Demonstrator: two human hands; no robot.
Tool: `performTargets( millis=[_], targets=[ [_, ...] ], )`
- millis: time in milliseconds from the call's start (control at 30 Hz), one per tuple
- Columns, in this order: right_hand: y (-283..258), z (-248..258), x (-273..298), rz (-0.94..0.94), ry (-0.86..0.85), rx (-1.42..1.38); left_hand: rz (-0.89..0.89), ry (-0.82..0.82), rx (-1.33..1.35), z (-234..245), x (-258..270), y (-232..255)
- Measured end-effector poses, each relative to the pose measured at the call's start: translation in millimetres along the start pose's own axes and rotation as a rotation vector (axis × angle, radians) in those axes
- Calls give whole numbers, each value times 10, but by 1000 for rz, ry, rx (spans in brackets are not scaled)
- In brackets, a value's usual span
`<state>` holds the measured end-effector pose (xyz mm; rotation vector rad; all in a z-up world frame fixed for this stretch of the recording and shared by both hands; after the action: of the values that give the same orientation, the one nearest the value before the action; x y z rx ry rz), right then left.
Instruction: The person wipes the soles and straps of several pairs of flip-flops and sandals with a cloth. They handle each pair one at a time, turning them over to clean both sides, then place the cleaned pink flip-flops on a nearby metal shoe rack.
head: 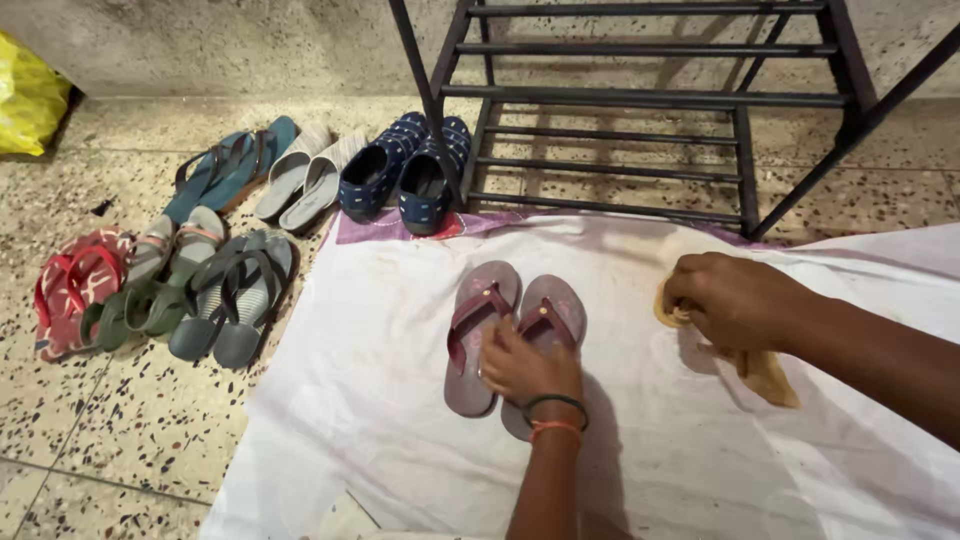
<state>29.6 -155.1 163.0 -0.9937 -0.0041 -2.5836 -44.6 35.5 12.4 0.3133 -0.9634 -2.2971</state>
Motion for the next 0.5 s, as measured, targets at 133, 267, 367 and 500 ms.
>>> performTargets(
  millis=[133, 267, 367, 500],
  targets=[
    [-35, -24, -59, 47, 19, 64, 106, -7, -52, -19, -32, -202],
    [-87, -53, -132, 84, 14, 137, 109, -51, -71, 6, -140, -296],
    [-111, -62, -167, 79, 1, 155, 136, -141, -113, 23, -245, -305],
    [-152, -76, -188, 106, 21, 143, 127, -185, -139, 75, -378, -295]
  ],
)
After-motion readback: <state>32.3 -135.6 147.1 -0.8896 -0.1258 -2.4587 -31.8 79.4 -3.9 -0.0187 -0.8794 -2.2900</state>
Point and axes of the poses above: each hand's wrist, its own x-axis away from the middle knuckle, its own z-axis out of the back of the hand, y = z × x, the point moved 2 cm from there along -x, towards the middle knuckle, and after that the axes turned 13 degrees about -y, right-handed, at the moved point
